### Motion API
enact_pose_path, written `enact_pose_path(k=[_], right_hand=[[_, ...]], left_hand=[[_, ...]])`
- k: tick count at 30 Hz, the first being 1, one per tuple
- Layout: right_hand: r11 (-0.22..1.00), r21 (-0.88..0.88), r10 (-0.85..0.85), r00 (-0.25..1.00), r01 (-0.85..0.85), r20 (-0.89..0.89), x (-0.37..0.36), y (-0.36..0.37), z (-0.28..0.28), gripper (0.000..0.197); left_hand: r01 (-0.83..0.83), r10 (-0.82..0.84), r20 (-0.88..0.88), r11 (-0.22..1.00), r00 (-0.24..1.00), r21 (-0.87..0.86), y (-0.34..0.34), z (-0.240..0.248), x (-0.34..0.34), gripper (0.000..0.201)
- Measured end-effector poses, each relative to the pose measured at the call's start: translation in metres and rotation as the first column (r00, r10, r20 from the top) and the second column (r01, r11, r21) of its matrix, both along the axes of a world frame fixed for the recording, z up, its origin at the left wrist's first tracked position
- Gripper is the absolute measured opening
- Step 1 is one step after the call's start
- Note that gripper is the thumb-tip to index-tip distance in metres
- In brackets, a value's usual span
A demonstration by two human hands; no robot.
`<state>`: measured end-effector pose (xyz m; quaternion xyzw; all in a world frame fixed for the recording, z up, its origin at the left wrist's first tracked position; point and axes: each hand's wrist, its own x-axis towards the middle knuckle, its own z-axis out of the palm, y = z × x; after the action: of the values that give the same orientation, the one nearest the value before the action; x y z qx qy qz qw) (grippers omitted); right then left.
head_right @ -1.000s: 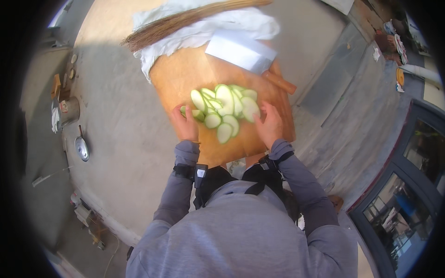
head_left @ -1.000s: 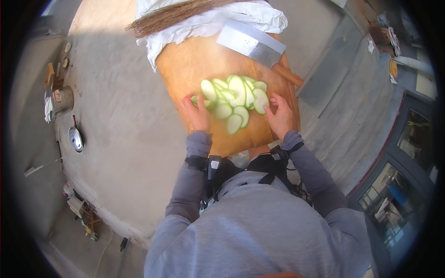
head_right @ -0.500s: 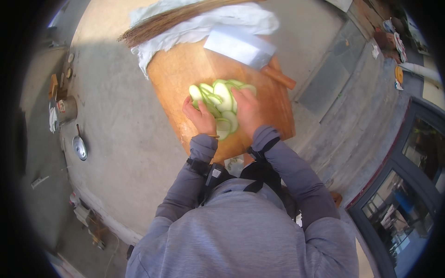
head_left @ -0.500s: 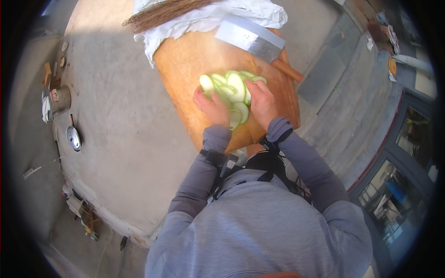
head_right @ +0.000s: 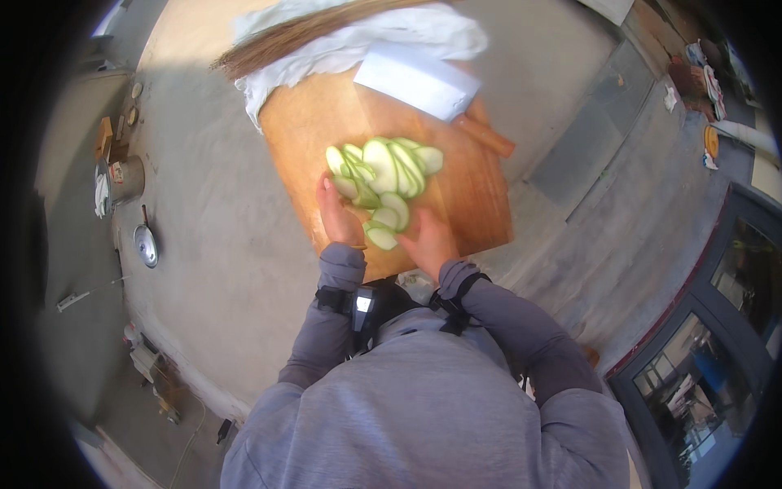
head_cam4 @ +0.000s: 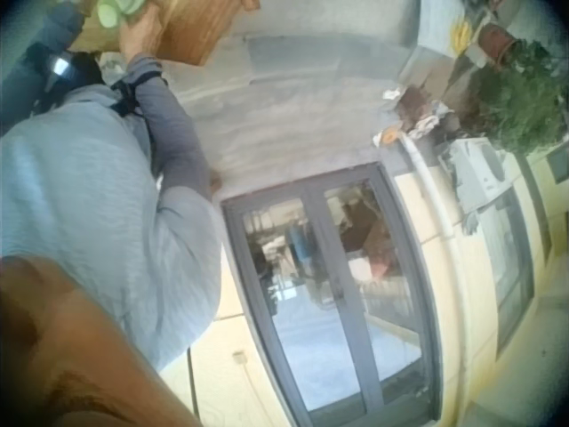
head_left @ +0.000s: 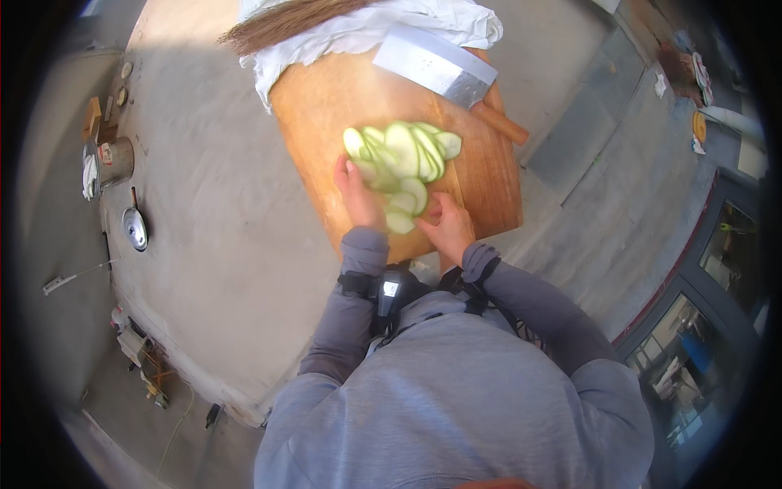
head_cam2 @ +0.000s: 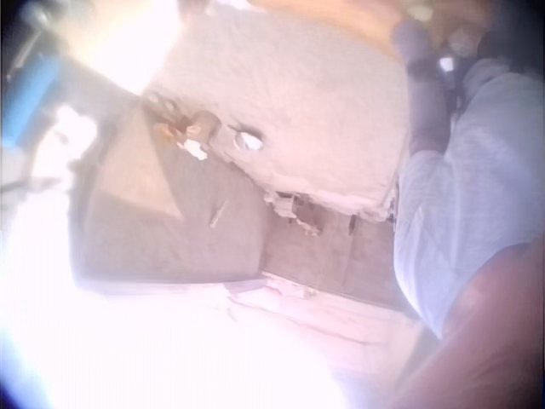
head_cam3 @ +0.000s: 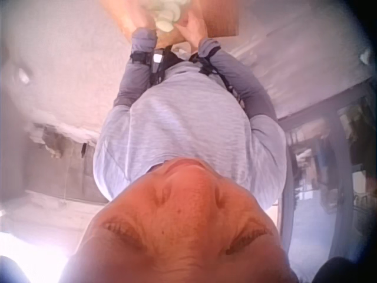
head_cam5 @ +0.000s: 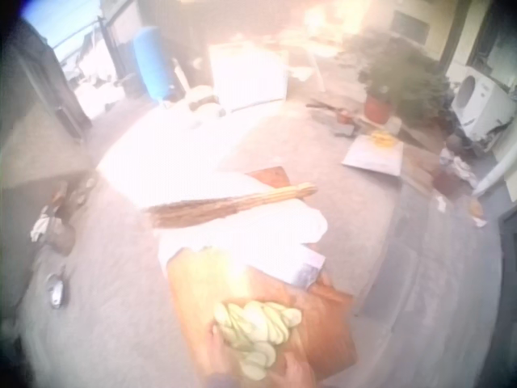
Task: The person washes a vegetable, slices it on a wooden cutting board, and then stirs pieces of meat in a pan on a portable stove.
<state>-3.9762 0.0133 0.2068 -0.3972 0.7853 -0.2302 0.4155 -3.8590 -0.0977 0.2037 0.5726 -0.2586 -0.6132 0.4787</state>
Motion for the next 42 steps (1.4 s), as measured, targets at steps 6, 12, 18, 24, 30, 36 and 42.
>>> enact_pose_path(k=[6, 12, 18, 24, 30, 36, 42], right_hand=[[0.994, 0.060, -0.101, 0.988, 0.095, 0.114, 0.002, -0.013, -0.018, 0.026], [0.975, -0.208, -0.054, 0.988, 0.084, 0.145, 0.004, -0.030, -0.010, 0.014], [0.947, -0.269, 0.159, 0.984, -0.175, -0.077, 0.002, -0.051, 0.004, 0.017], [0.944, -0.301, 0.138, 0.990, -0.137, -0.021, 0.012, -0.049, -0.002, 0.015], [0.856, -0.412, 0.355, 0.934, -0.311, 0.034, -0.060, -0.063, 0.027, 0.009], [0.860, -0.447, 0.252, 0.967, -0.246, -0.046, -0.223, -0.061, 0.069, 0.023], [0.972, -0.233, -0.031, 0.978, -0.019, -0.206, -0.364, -0.084, 0.071, 0.020]], left_hand=[[0.199, -0.193, 0.706, 0.977, 0.681, 0.075, 0.041, -0.003, 0.037, 0.062], [0.445, -0.286, 0.924, 0.883, 0.254, 0.151, 0.087, -0.003, 0.008, 0.081], [0.435, -0.103, 0.962, 0.900, 0.253, -0.018, 0.082, -0.022, -0.004, 0.072], [0.451, -0.028, 0.840, 0.853, 0.543, -0.263, 0.079, -0.034, 0.002, 0.066], [0.303, -0.125, 0.729, 0.946, 0.673, -0.117, 0.071, -0.013, -0.002, 0.077], [0.055, -0.037, 0.575, 0.998, 0.817, -0.013, 0.083, 0.026, -0.024, 0.080], [-0.066, 0.139, 0.662, 0.989, 0.737, -0.135, 0.068, 0.039, -0.019, 0.069]])
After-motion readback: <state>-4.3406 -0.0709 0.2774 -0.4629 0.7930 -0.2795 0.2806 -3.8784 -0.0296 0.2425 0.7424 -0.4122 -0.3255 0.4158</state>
